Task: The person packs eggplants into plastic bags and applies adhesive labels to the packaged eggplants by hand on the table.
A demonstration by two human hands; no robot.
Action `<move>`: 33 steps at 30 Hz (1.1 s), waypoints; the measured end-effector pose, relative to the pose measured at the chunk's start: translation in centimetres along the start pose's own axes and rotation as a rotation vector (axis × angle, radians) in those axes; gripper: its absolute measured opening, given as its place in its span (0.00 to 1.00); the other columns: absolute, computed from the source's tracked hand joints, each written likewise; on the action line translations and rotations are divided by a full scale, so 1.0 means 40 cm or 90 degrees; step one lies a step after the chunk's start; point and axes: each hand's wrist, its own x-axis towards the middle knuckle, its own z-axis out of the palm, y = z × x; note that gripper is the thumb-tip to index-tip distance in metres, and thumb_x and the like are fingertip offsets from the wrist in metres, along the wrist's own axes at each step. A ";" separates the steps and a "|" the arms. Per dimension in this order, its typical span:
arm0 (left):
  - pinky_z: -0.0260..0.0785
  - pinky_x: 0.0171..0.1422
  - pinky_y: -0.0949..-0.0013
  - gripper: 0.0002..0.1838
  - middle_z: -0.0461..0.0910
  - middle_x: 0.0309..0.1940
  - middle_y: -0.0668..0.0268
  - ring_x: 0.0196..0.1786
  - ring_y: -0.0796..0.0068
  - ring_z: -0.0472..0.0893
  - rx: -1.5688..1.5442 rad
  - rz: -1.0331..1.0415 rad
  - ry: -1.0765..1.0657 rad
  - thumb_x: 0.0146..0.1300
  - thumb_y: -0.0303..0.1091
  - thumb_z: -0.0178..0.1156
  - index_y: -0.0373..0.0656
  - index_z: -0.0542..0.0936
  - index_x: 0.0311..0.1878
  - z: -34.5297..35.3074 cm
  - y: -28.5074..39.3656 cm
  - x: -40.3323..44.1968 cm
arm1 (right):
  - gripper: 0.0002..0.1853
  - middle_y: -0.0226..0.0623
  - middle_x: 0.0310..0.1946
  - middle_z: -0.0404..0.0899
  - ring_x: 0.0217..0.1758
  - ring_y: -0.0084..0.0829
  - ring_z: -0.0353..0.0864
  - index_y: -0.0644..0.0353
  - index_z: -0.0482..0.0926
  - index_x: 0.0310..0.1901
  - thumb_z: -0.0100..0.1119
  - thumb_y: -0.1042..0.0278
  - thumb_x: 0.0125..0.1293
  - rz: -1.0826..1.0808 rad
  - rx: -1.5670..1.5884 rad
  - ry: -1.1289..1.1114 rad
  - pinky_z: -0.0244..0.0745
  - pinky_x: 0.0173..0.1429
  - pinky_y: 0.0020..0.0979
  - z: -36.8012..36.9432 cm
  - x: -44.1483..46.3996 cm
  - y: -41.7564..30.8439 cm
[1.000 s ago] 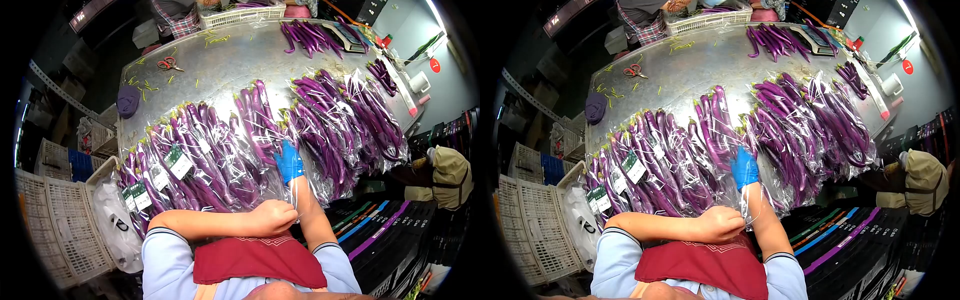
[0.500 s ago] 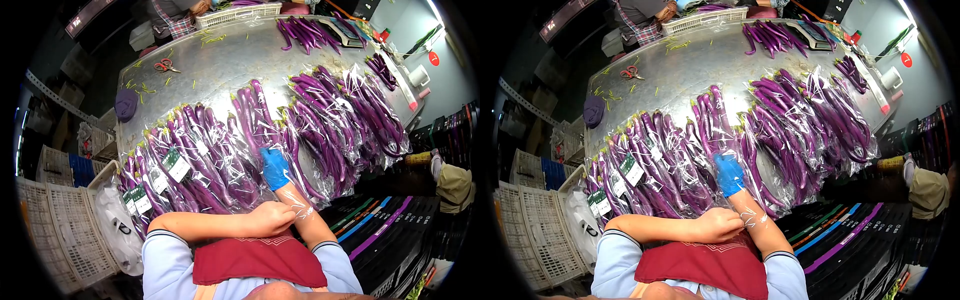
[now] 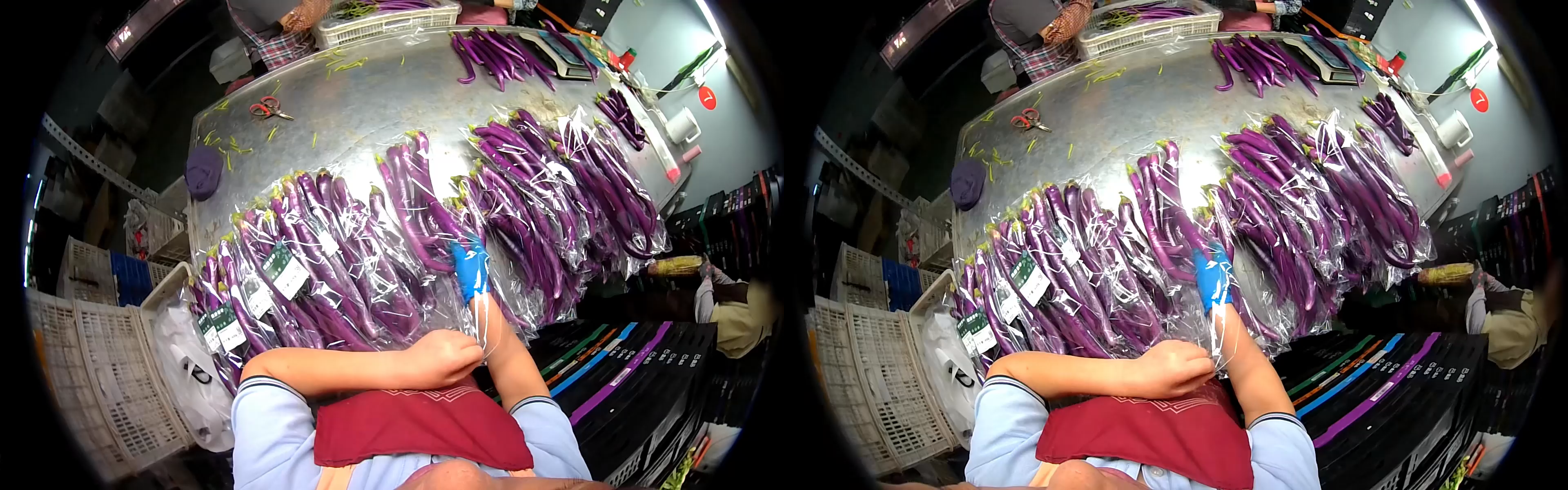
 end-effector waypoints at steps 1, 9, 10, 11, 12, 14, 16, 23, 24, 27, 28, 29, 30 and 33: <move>0.65 0.28 0.62 0.06 0.69 0.21 0.61 0.24 0.60 0.72 -0.003 0.000 -0.004 0.50 0.30 0.57 0.40 0.70 0.27 0.001 -0.002 -0.002 | 0.10 0.44 0.37 0.77 0.30 0.33 0.75 0.64 0.74 0.37 0.53 0.74 0.52 0.209 0.175 -0.053 0.72 0.32 0.27 0.003 -0.012 -0.024; 0.65 0.28 0.63 0.07 0.69 0.23 0.61 0.26 0.61 0.73 -0.005 0.009 -0.006 0.48 0.29 0.57 0.40 0.70 0.29 0.016 -0.020 -0.018 | 0.12 0.44 0.39 0.74 0.30 0.25 0.73 0.69 0.70 0.39 0.50 0.67 0.59 0.311 0.701 -0.110 0.68 0.22 0.21 0.038 -0.048 -0.023; 0.65 0.28 0.63 0.07 0.69 0.23 0.61 0.26 0.61 0.73 -0.002 0.012 -0.006 0.48 0.29 0.57 0.40 0.70 0.29 0.013 -0.020 -0.018 | 0.13 0.44 0.40 0.74 0.30 0.24 0.73 0.69 0.70 0.40 0.50 0.67 0.59 0.306 0.717 -0.114 0.68 0.22 0.21 0.038 -0.048 -0.030; 0.65 0.28 0.62 0.07 0.69 0.23 0.61 0.26 0.60 0.72 0.000 0.016 -0.004 0.48 0.29 0.57 0.40 0.70 0.29 0.010 -0.018 -0.017 | 0.14 0.44 0.40 0.74 0.31 0.24 0.73 0.70 0.69 0.40 0.50 0.66 0.59 0.304 0.735 -0.122 0.67 0.21 0.21 0.039 -0.046 -0.038; 0.65 0.28 0.62 0.07 0.69 0.23 0.61 0.26 0.60 0.72 0.002 0.019 -0.002 0.48 0.29 0.57 0.40 0.70 0.29 0.009 -0.017 -0.017 | 0.15 0.44 0.40 0.73 0.31 0.24 0.73 0.71 0.69 0.41 0.50 0.66 0.59 0.305 0.753 -0.133 0.67 0.21 0.22 0.038 -0.046 -0.045; 0.65 0.28 0.62 0.07 0.69 0.23 0.61 0.26 0.60 0.72 0.005 0.013 0.003 0.48 0.29 0.57 0.40 0.70 0.29 0.015 -0.019 -0.020 | 0.17 0.45 0.41 0.73 0.32 0.23 0.73 0.73 0.68 0.43 0.50 0.64 0.60 0.335 0.807 -0.170 0.67 0.20 0.22 0.037 -0.039 -0.061; 0.66 0.28 0.62 0.07 0.69 0.22 0.61 0.26 0.60 0.72 0.004 0.004 0.001 0.48 0.29 0.57 0.40 0.70 0.29 0.017 -0.019 -0.022 | 0.12 0.39 0.31 0.73 0.26 0.23 0.70 0.67 0.71 0.38 0.47 0.65 0.61 0.452 0.897 -0.284 0.65 0.18 0.19 0.021 -0.022 -0.069; 0.66 0.29 0.63 0.08 0.68 0.23 0.61 0.27 0.61 0.72 0.008 0.003 -0.012 0.47 0.29 0.57 0.40 0.70 0.30 0.012 -0.020 -0.020 | 0.25 0.39 0.34 0.75 0.25 0.29 0.71 0.59 0.64 0.55 0.57 0.70 0.55 -0.185 0.012 -0.054 0.67 0.27 0.31 0.056 -0.017 0.047; 0.66 0.29 0.63 0.08 0.68 0.23 0.61 0.27 0.61 0.72 0.006 0.006 -0.010 0.47 0.29 0.57 0.40 0.70 0.30 0.012 -0.020 -0.021 | 0.27 0.41 0.34 0.74 0.27 0.33 0.72 0.58 0.63 0.57 0.54 0.74 0.53 -0.238 -0.172 -0.005 0.68 0.30 0.32 0.056 -0.046 -0.002; 0.65 0.29 0.63 0.08 0.68 0.23 0.62 0.27 0.62 0.72 0.008 0.002 -0.013 0.47 0.29 0.57 0.40 0.70 0.30 0.013 -0.022 -0.020 | 0.29 0.45 0.33 0.71 0.32 0.40 0.74 0.57 0.63 0.58 0.47 0.82 0.50 -0.364 -0.477 0.033 0.70 0.33 0.34 0.054 -0.090 -0.080; 0.65 0.29 0.63 0.08 0.69 0.23 0.62 0.27 0.62 0.72 0.008 0.003 -0.016 0.47 0.29 0.57 0.40 0.70 0.31 0.015 -0.023 -0.021 | 0.27 0.44 0.34 0.72 0.34 0.38 0.75 0.57 0.63 0.58 0.47 0.80 0.54 -0.407 -0.520 0.012 0.71 0.34 0.33 0.049 -0.087 -0.069; 0.65 0.29 0.63 0.08 0.69 0.23 0.62 0.27 0.62 0.72 0.008 0.003 -0.019 0.47 0.29 0.57 0.40 0.70 0.31 0.019 -0.025 -0.023 | 0.24 0.44 0.35 0.73 0.36 0.37 0.75 0.58 0.63 0.58 0.47 0.79 0.57 -0.450 -0.563 -0.010 0.72 0.35 0.32 0.046 -0.085 -0.062; 0.65 0.28 0.63 0.08 0.69 0.23 0.62 0.27 0.62 0.72 0.009 0.003 -0.022 0.47 0.29 0.57 0.40 0.70 0.31 0.020 -0.026 -0.023 | 0.18 0.43 0.35 0.73 0.34 0.35 0.75 0.59 0.68 0.53 0.46 0.74 0.60 -0.438 -0.430 -0.046 0.71 0.34 0.33 0.053 -0.116 -0.122; 0.66 0.29 0.63 0.07 0.69 0.24 0.61 0.27 0.62 0.73 0.006 0.012 -0.017 0.48 0.28 0.57 0.40 0.71 0.31 0.023 -0.025 -0.022 | 0.13 0.44 0.36 0.73 0.36 0.32 0.75 0.61 0.71 0.47 0.45 0.70 0.62 -0.358 -0.567 -0.193 0.72 0.35 0.31 0.074 -0.118 -0.095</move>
